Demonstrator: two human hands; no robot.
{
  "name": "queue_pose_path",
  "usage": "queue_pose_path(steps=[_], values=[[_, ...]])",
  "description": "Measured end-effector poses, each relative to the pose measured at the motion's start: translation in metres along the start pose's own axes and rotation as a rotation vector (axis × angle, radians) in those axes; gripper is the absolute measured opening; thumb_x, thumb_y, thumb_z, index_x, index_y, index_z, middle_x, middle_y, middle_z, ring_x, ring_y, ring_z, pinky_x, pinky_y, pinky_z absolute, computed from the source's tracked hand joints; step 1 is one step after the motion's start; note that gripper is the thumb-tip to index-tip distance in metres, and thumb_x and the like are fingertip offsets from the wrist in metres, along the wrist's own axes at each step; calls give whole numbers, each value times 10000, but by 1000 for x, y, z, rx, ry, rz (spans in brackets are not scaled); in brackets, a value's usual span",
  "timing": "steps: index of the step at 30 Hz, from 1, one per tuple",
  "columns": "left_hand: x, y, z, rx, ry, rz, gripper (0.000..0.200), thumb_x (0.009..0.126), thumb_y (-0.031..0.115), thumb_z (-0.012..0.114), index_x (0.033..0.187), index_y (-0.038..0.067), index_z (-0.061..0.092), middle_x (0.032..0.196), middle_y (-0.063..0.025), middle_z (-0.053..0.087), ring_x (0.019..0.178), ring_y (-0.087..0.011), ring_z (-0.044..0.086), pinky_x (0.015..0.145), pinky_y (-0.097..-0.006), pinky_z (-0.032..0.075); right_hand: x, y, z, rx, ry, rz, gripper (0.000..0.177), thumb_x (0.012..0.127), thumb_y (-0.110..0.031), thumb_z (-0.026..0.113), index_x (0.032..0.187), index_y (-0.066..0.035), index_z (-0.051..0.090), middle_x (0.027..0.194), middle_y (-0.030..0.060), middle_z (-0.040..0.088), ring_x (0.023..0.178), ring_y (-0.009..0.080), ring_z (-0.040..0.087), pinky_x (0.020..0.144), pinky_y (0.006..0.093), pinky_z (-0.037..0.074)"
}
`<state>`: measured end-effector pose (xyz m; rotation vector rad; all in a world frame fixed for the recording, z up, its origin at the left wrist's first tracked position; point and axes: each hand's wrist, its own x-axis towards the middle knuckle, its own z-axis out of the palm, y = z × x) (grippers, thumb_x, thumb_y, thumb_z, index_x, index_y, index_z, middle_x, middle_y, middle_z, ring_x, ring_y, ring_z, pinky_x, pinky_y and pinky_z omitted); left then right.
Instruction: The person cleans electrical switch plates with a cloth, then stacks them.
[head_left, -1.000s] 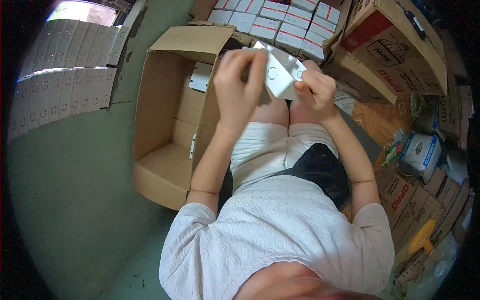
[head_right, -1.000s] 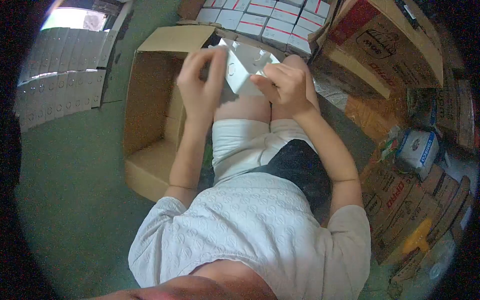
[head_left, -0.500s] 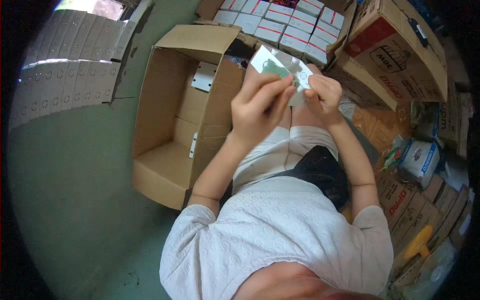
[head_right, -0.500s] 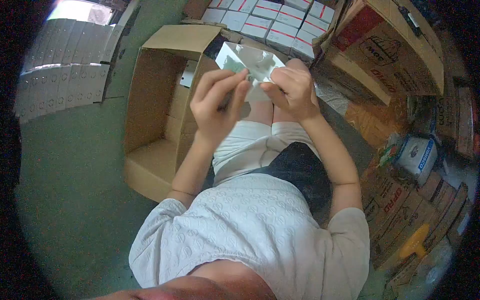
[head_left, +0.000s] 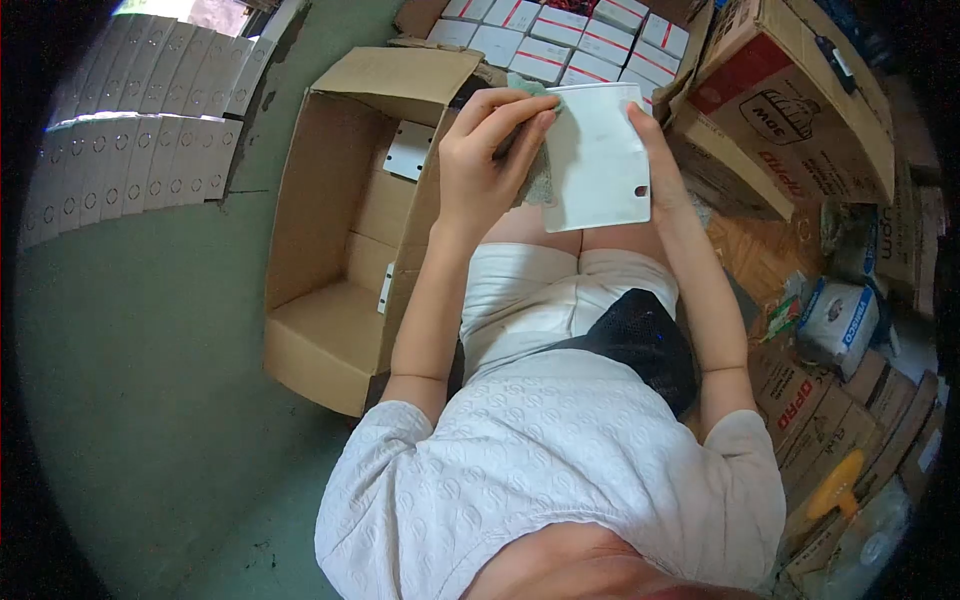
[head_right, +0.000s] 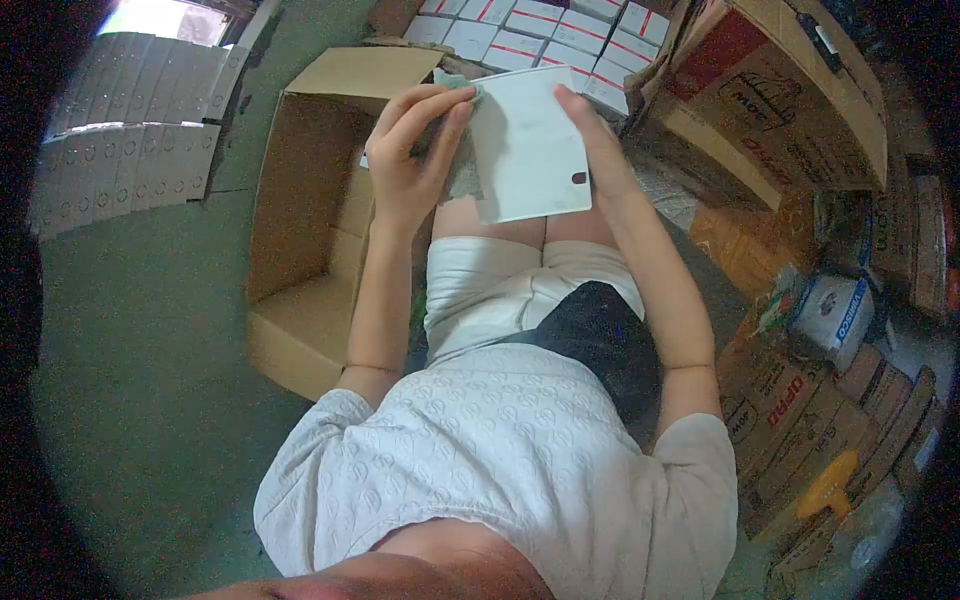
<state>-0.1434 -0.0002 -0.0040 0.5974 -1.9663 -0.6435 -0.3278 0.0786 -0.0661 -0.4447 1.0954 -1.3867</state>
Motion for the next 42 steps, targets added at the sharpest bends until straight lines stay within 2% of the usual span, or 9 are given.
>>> queue_pose_path(steps=[5, 12, 17, 22, 26, 28, 32, 34, 42], values=[[2, 7, 0, -4, -15, 45, 166, 841, 71, 733, 1007, 57, 734, 930, -74, 643, 766, -159, 634, 652, -282, 524, -8, -15, 8, 268, -87, -49, 630, 974, -532, 433, 1322, -14, 519, 1204, 124, 635, 1087, 203, 636, 916, 333, 523], [-2, 24, -7, -37, -259, 155, 215, 776, 16, 753, 987, 58, 742, 938, -72, 657, 811, -182, 645, 696, -288, 531, 8, 16, -19, 113, -143, 84, 578, 1020, -478, 405, 1333, -4, 517, 1194, 70, 629, 1029, 150, 631, 896, 298, 505], [19, 3, -3, 43, -46, -40, 158, 821, 56, 724, 979, 58, 739, 900, -107, 674, 790, -197, 668, 678, -287, 531, 3, 17, -11, 130, -201, 64, 507, 1021, -459, 442, 1219, -22, 605, 1097, 39, 657, 880, 93, 613, 783, 242, 504], [2, 26, 12, -6, -165, 133, 177, 766, 124, 788, 927, 83, 727, 841, -65, 635, 710, -224, 637, 615, -321, 533, 18, 28, -25, 306, -64, 105, 474, 1010, -443, 482, 1096, -17, 672, 934, 34, 671, 760, 82, 617, 680, 244, 492], [13, 20, 5, -36, -252, 103, 168, 787, 113, 771, 945, 68, 736, 829, -75, 653, 700, -231, 638, 620, -318, 526, 22, 45, -43, 70, -60, 134, 493, 1022, -451, 442, 1214, -33, 619, 997, 36, 675, 814, 98, 628, 743, 245, 520], [23, 5, 8, -6, -72, 9, 141, 823, 114, 742, 951, 55, 738, 833, -93, 669, 701, -211, 658, 621, -310, 534, 8, 33, -21, 366, -106, 242, 516, 1020, -471, 434, 1296, -53, 562, 1084, 3, 657, 894, 89, 611, 822, 255, 506], [18, 17, 10, -48, -216, 88, 117, 816, 97, 749, 926, 58, 734, 819, -88, 667, 659, -187, 651, 581, -283, 529, 7, 23, -16, 126, -121, 11, 579, 1017, -542, 362, 1272, -65, 569, 1077, 40, 644, 915, 134, 618, 784, 290, 527], [11, 38, 7, -86, -333, 76, 120, 806, 85, 755, 923, 69, 734, 810, -80, 661, 655, -194, 643, 580, -293, 529, -2, 3, 9, 460, -36, 129, 566, 1019, -545, 353, 1225, -69, 581, 1010, 28, 643, 880, 114, 614, 759, 289, 527], [30, 1, 3, 46, -73, 34, 137, 823, 62, 732, 960, 47, 733, 861, -97, 668, 723, -178, 655, 629, -290, 533, 4, 14, -18, 6, -143, 108, 552, 1030, -508, 367, 1238, -43, 577, 1076, 40, 639, 912, 104, 608, 750, 273, 519]])
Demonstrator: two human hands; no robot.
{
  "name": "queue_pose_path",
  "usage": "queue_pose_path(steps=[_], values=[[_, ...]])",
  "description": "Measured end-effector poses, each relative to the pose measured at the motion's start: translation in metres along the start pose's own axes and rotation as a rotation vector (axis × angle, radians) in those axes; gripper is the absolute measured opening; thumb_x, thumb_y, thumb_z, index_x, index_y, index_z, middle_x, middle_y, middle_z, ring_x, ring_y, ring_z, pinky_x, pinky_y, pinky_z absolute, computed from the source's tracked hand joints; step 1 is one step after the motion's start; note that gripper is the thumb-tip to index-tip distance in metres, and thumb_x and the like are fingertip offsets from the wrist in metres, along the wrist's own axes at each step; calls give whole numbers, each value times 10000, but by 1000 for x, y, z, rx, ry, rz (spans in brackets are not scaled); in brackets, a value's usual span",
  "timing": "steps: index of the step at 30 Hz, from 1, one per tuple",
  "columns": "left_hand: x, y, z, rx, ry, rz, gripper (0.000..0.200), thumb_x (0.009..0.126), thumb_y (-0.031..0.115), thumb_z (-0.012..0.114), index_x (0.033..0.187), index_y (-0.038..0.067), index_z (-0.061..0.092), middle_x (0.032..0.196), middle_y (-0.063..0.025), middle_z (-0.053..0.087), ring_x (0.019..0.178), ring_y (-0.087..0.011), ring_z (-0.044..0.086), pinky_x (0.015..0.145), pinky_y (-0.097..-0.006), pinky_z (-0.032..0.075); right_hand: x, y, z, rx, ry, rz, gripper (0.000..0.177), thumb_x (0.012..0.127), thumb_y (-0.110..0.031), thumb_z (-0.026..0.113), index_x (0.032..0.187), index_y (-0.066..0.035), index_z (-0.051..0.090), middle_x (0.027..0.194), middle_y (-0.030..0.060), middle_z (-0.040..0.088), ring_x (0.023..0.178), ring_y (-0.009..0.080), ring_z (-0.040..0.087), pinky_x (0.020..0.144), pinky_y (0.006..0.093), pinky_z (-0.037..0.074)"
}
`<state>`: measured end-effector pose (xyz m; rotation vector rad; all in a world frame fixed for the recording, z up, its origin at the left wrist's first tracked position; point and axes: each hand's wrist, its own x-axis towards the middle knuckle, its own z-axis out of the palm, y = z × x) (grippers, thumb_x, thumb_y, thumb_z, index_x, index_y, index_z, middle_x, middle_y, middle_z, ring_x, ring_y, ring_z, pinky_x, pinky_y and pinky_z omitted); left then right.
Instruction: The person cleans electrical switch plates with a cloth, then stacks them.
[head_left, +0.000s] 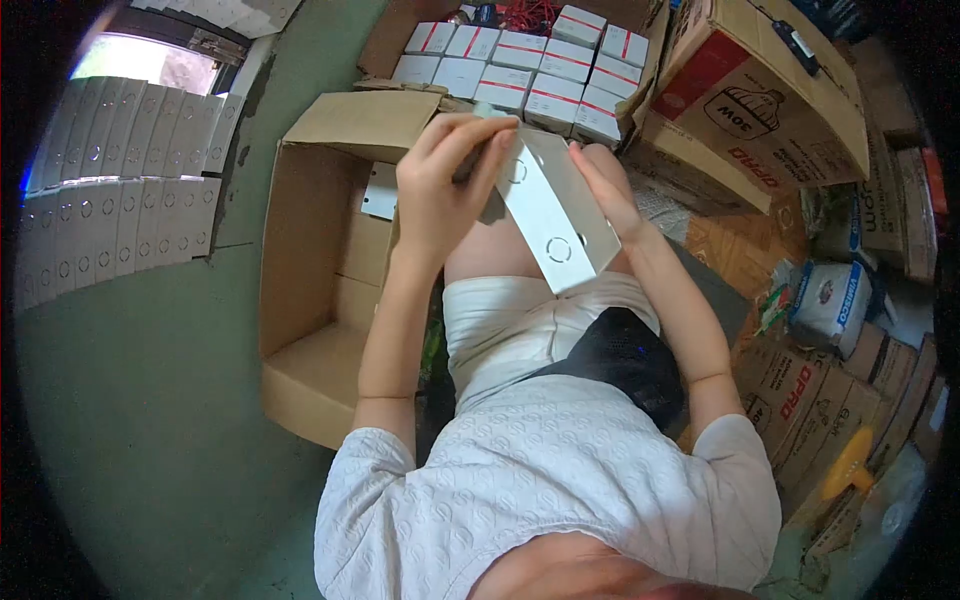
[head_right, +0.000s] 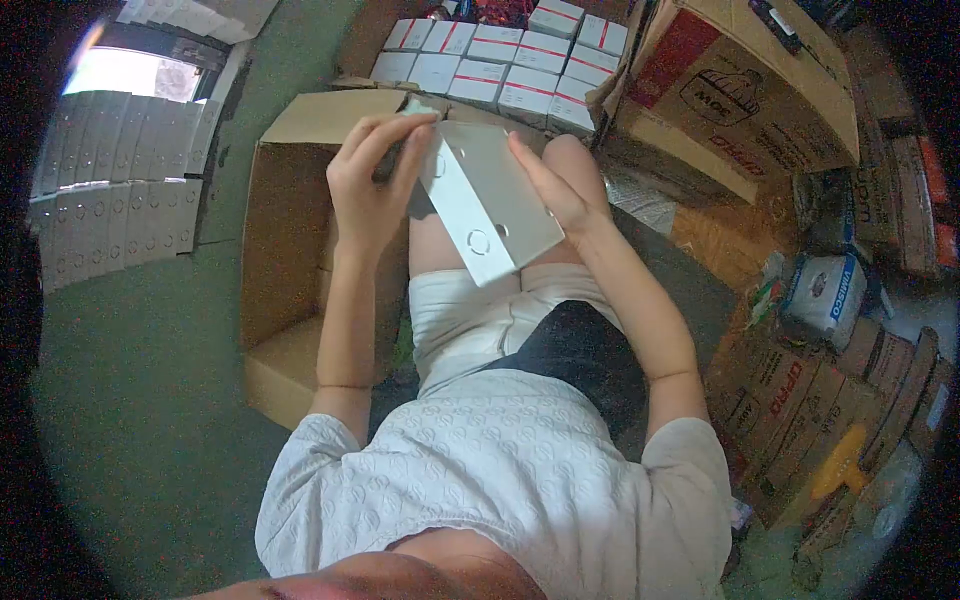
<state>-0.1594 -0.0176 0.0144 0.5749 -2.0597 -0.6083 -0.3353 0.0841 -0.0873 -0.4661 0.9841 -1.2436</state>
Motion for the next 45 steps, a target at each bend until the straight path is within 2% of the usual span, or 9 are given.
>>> queue_pose_path(steps=[6, 10, 15, 19, 25, 30, 33, 37, 45], values=[[-29, 27, 3, -156, -256, 26, 197, 778, 25, 760, 973, 55, 748, 845, -84, 661, 740, -173, 636, 644, -280, 510, 18, 12, -14, 305, -41, -94, 544, 1036, -492, 354, 1290, -48, 539, 1101, 43, 633, 917, 127, 625, 814, 277, 527], [-12, 2, 6, -92, -14, -135, 153, 841, 31, 685, 986, 23, 735, 888, -110, 685, 805, -181, 661, 698, -280, 503, 1, 8, 2, 143, -41, 83, 544, 1037, -502, 348, 1310, -67, 528, 1125, 26, 619, 944, 105, 605, 824, 256, 514], [-21, 7, 5, -128, -142, -3, 136, 850, 76, 708, 977, 36, 732, 865, -105, 671, 738, -189, 655, 629, -301, 515, 5, 19, -2, 246, -85, 69, 554, 1025, -522, 373, 1327, -81, 522, 1152, 36, 612, 950, 107, 598, 822, 258, 508], [-41, 27, 13, -198, -153, 13, 179, 807, 66, 760, 984, 62, 736, 806, -63, 626, 668, -144, 609, 598, -279, 505, -1, -2, 11, 264, -151, -54, 595, 1050, -488, 232, 1425, -63, 414, 1319, 117, 564, 1160, 211, 598, 958, 349, 522], [-31, 21, 11, -98, -48, 52, 183, 788, -6, 749, 966, 32, 731, 828, -64, 630, 688, -152, 600, 580, -261, 474, -20, -17, 38, 260, 100, 74, 605, 1054, -451, 136, 1455, -60, 364, 1362, 156, 526, 1239, 272, 550, 1022, 434, 493], [-39, 19, 16, 14, -92, 95, 228, 762, -1, 762, 982, 50, 728, 844, -64, 631, 660, -154, 607, 551, -277, 492, -11, 3, 31, 471, 271, 78, 512, 1056, -393, 246, 1388, -68, 461, 1290, 115, 589, 1130, 240, 616, 972, 407, 516], [-57, 12, 34, 151, -162, 327, 295, 724, 72, 687, 1019, 60, 709, 885, -46, 623, 754, -169, 629, 620, -285, 525, -22, -9, 46, 440, 302, 82, 567, 1052, -382, 119, 1448, -61, 367, 1396, 186, 488, 1252, 288, 533, 1060, 404, 470], [-55, 27, 29, 164, -393, 471, 294, 711, 85, 720, 1004, 64, 723, 872, -61, 652, 707, -197, 650, 584, -300, 534, -16, 9, 26, 427, 355, 145, 421, 1039, -335, 284, 1264, -106, 556, 1148, 102, 655, 1037, 238, 643, 879, 398, 547], [-20, 7, 26, 145, -120, 265, 217, 749, 65, 770, 946, 88, 680, 909, -83, 650, 757, -234, 664, 634, -330, 549, -36, -38, 81, 510, 427, 0, 244, 1042, -253, 332, 1095, -147, 545, 1045, 84, 635, 960, 203, 641, 802, 370, 563]])
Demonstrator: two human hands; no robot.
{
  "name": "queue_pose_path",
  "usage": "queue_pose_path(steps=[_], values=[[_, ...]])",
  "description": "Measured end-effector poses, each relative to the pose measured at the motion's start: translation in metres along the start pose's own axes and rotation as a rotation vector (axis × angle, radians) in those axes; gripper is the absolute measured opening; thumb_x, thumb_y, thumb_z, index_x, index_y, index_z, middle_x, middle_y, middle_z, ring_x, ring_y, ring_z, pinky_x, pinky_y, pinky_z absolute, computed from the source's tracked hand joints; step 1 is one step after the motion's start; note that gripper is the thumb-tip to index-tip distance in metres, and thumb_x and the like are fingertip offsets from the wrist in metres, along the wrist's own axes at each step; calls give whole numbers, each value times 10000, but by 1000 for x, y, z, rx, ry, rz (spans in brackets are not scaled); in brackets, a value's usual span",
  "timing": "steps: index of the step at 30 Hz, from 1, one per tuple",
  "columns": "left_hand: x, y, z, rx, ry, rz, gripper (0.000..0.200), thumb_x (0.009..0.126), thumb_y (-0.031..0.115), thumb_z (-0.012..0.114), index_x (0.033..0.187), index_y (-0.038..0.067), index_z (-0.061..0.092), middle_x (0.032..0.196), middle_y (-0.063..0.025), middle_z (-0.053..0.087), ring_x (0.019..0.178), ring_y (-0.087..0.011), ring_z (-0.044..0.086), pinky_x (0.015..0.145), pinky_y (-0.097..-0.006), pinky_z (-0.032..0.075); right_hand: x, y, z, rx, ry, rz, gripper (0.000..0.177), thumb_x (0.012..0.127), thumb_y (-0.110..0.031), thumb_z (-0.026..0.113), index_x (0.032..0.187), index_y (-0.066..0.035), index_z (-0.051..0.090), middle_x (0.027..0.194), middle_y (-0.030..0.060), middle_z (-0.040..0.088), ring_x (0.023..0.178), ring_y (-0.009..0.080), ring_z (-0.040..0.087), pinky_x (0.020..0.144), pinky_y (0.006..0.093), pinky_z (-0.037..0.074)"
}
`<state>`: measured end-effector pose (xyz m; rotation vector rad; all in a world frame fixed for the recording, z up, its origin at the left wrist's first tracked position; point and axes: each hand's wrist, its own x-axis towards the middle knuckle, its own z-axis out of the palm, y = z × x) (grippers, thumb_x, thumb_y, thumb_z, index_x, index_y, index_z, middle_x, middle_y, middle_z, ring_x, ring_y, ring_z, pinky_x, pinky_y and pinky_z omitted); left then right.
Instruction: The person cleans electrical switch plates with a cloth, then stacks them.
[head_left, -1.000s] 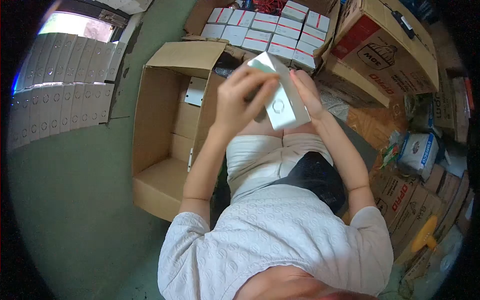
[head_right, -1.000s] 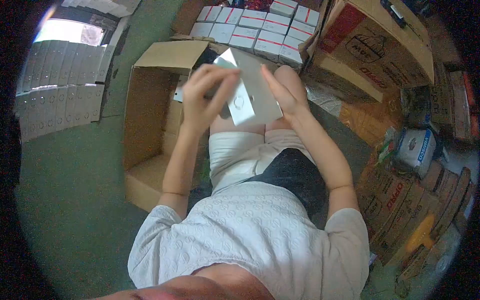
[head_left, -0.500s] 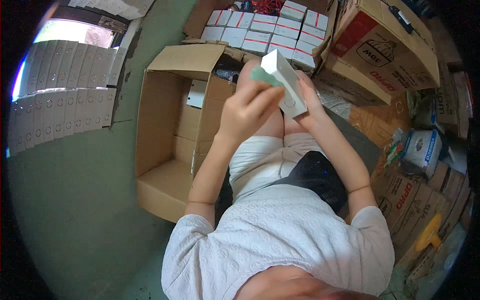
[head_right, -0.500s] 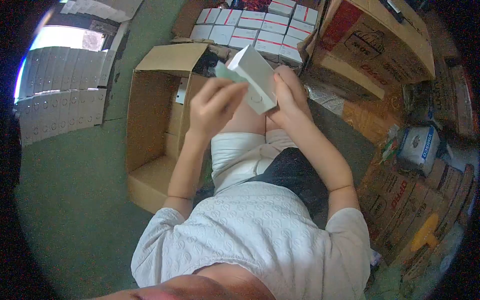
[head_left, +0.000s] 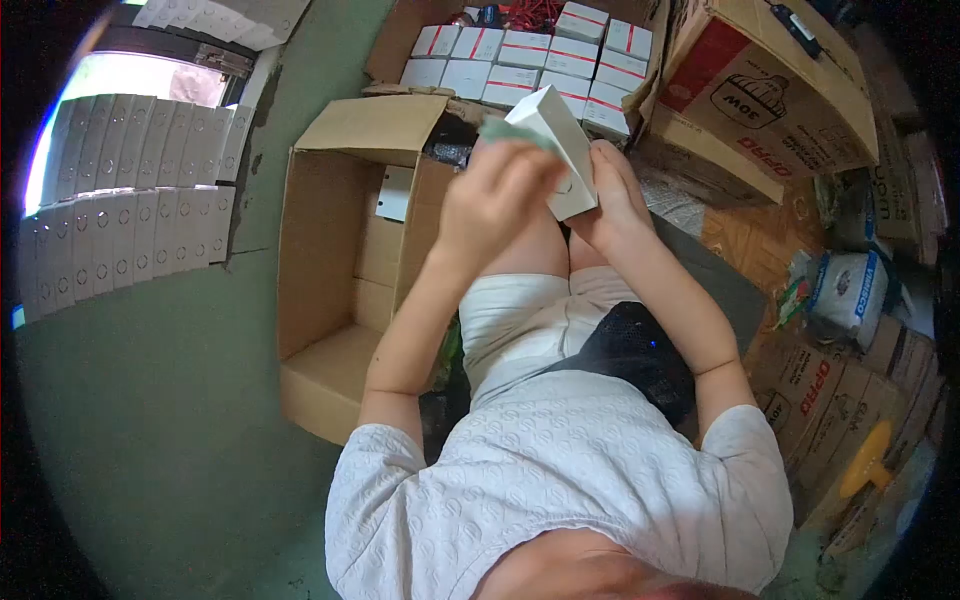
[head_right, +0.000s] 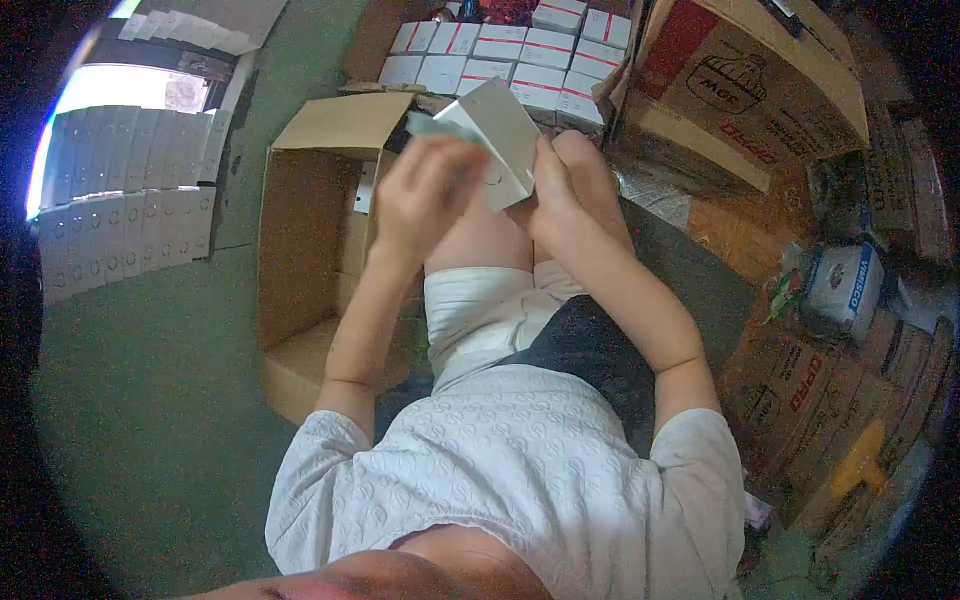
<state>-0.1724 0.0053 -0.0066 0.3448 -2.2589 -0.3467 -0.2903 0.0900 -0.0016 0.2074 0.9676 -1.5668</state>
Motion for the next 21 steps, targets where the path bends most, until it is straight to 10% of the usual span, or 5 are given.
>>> queue_pose_path(steps=[6, 11, 15, 21], values=[[-21, 16, 1, 8, -383, 184, 233, 742, 108, 732, 955, 98, 639, 901, -63, 641, 742, -222, 660, 612, -331, 546, 7, -3, -7, -172, -76, -56, 341, 1044, -290, 293, 1176, -97, 540, 1092, 99, 631, 987, 221, 636, 837, 377, 547], [6, 7, -2, 47, -2, -179, 143, 813, 91, 724, 910, 71, 621, 879, -83, 631, 724, -256, 643, 603, -361, 531, 31, 16, -16, 31, 18, 96, 344, 1032, -351, 319, 1161, -124, 542, 1125, 74, 609, 1009, 192, 607, 852, 368, 529], [-18, 28, 6, 43, -133, 31, 155, 786, 97, 760, 868, 62, 633, 844, -93, 621, 693, -251, 637, 600, -351, 532, 1, 4, -4, -322, -195, -176, 573, 1033, -462, 214, 1370, -83, 480, 1267, 141, 599, 1132, 257, 613, 948, 398, 540], [-15, 0, -8, 168, 79, 42, 228, 757, 81, 780, 961, 52, 681, 936, -94, 602, 747, -228, 610, 632, -312, 524, 29, 19, -6, -84, 15, 143, 574, 1037, -479, 200, 1363, -105, 490, 1264, 114, 600, 1129, 243, 612, 961, 407, 535]])
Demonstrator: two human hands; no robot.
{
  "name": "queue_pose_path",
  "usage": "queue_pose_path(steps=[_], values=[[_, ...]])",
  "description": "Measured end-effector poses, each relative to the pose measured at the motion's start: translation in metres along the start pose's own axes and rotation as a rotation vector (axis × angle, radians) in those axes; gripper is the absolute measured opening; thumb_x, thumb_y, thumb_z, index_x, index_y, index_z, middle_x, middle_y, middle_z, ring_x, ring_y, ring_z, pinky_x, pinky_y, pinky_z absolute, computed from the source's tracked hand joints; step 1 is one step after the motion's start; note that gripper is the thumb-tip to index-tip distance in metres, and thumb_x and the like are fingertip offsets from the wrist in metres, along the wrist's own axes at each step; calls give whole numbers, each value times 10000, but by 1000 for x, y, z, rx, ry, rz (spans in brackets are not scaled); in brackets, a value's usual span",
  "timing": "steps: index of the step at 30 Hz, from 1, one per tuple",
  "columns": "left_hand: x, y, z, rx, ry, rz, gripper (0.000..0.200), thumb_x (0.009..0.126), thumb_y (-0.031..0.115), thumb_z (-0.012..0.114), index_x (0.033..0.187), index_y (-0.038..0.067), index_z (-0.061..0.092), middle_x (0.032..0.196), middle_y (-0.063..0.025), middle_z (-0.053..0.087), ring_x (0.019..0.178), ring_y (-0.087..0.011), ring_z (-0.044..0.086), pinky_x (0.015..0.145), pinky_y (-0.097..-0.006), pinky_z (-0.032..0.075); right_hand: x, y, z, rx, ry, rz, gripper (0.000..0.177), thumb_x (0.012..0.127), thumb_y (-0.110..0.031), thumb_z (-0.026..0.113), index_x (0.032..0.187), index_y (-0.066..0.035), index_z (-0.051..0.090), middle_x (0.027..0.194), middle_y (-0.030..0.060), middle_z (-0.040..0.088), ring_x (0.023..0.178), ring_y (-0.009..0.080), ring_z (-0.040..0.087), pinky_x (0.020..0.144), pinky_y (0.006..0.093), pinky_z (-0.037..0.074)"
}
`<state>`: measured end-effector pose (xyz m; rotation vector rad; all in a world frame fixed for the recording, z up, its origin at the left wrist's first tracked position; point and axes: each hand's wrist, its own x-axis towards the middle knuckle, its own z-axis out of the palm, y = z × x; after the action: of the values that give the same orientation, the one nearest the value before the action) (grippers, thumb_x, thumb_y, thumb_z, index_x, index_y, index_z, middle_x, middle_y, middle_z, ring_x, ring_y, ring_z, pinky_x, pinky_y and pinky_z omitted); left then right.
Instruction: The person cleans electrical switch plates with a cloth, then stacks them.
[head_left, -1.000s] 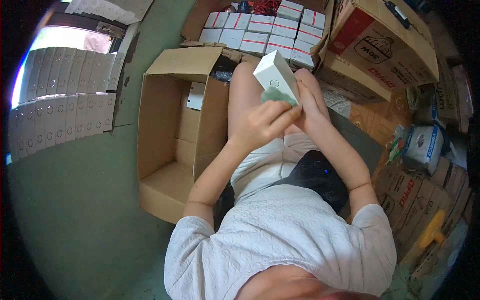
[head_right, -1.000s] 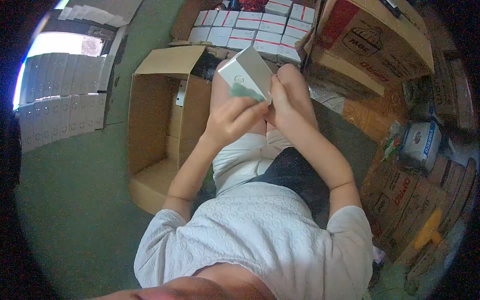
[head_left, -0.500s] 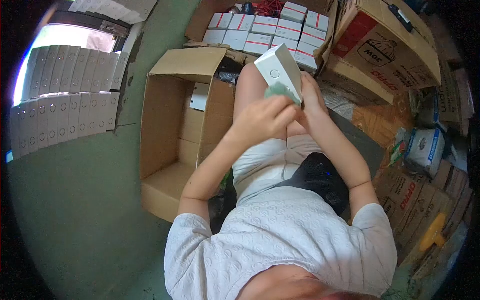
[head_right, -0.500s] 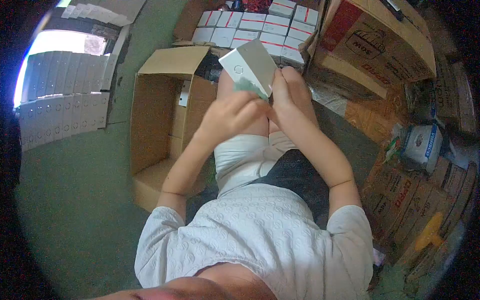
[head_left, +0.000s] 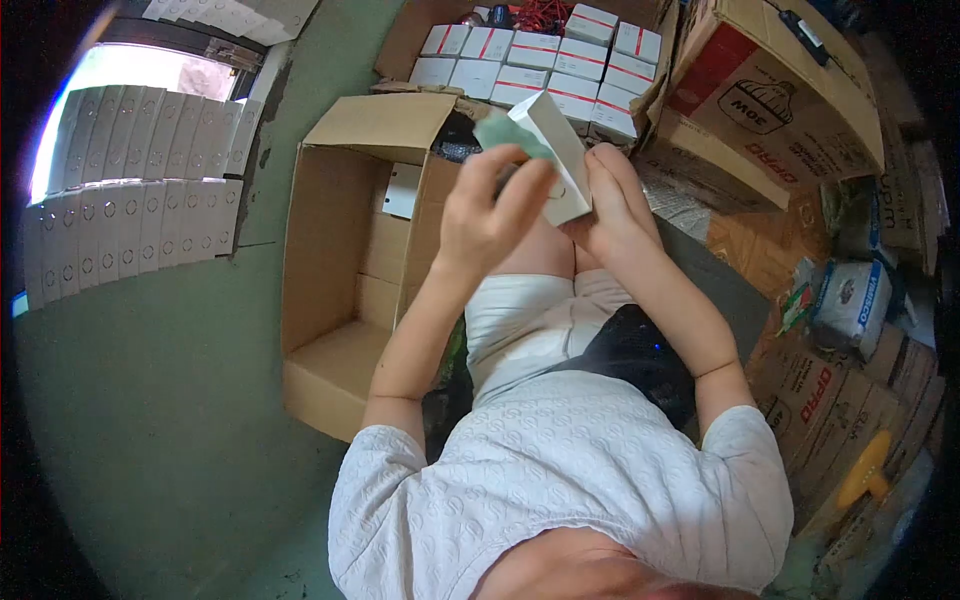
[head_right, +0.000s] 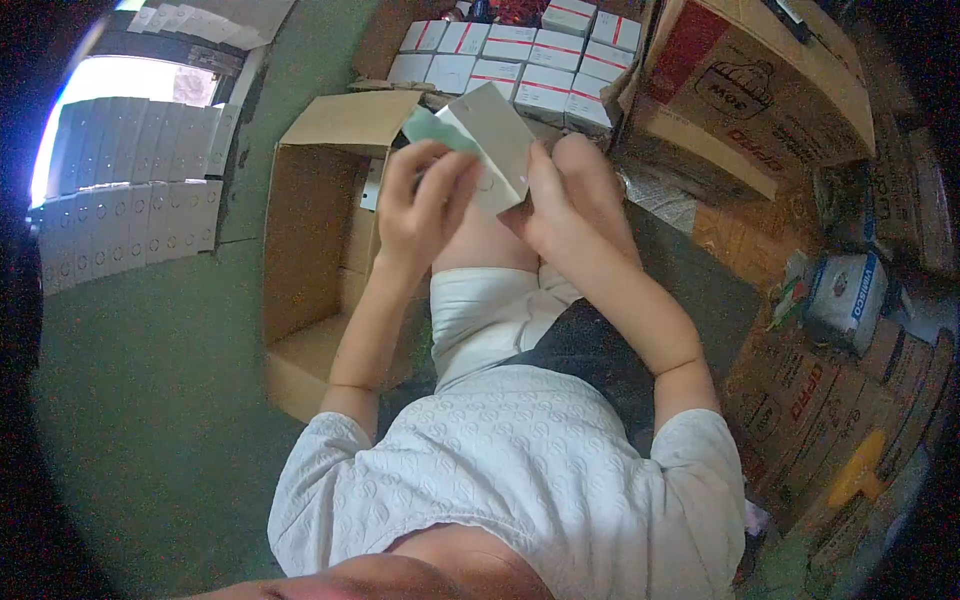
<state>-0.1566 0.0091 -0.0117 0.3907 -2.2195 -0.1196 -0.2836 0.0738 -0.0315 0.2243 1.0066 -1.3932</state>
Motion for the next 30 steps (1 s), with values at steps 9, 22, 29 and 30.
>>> queue_pose_path(steps=[9, 22, 29, 30], values=[[-17, 23, -11, -7, -272, 294, 307, 738, 69, 713, 1045, 44, 711, 1026, -75, 615, 824, -227, 625, 680, -309, 532, -22, -19, 7, -22, -100, 26, 619, 1033, -513, 157, 1412, -108, 431, 1301, 137, 568, 1174, 294, 585, 981, 452, 521], [-6, 6, 0, -124, -189, 114, 390, 716, -44, 663, 1086, 64, 725, 1221, -125, 664, 789, -191, 694, 676, -292, 577, 0, -8, -4, 164, -108, -15, 578, 1035, -476, 210, 1385, -83, 449, 1327, 131, 555, 1191, 260, 573, 988, 431, 515], [-6, 25, 1, -144, -285, 183, 394, 748, 7, 699, 1133, 87, 708, 1166, -82, 694, 891, -185, 712, 755, -285, 592, -3, -11, -5, 73, -135, -43, 633, 1028, -500, 160, 1404, -66, 427, 1340, 151, 544, 1222, 288, 552, 1040, 451, 473], [-4, 26, -1, -144, -286, 185, 394, 748, 7, 699, 1133, 87, 708, 1166, -82, 694, 891, -185, 712, 755, -285, 592, 0, -13, -5, 101, -164, -8, 638, 1028, -504, 153, 1411, -67, 419, 1346, 155, 538, 1230, 296, 546, 1050, 454, 464]])
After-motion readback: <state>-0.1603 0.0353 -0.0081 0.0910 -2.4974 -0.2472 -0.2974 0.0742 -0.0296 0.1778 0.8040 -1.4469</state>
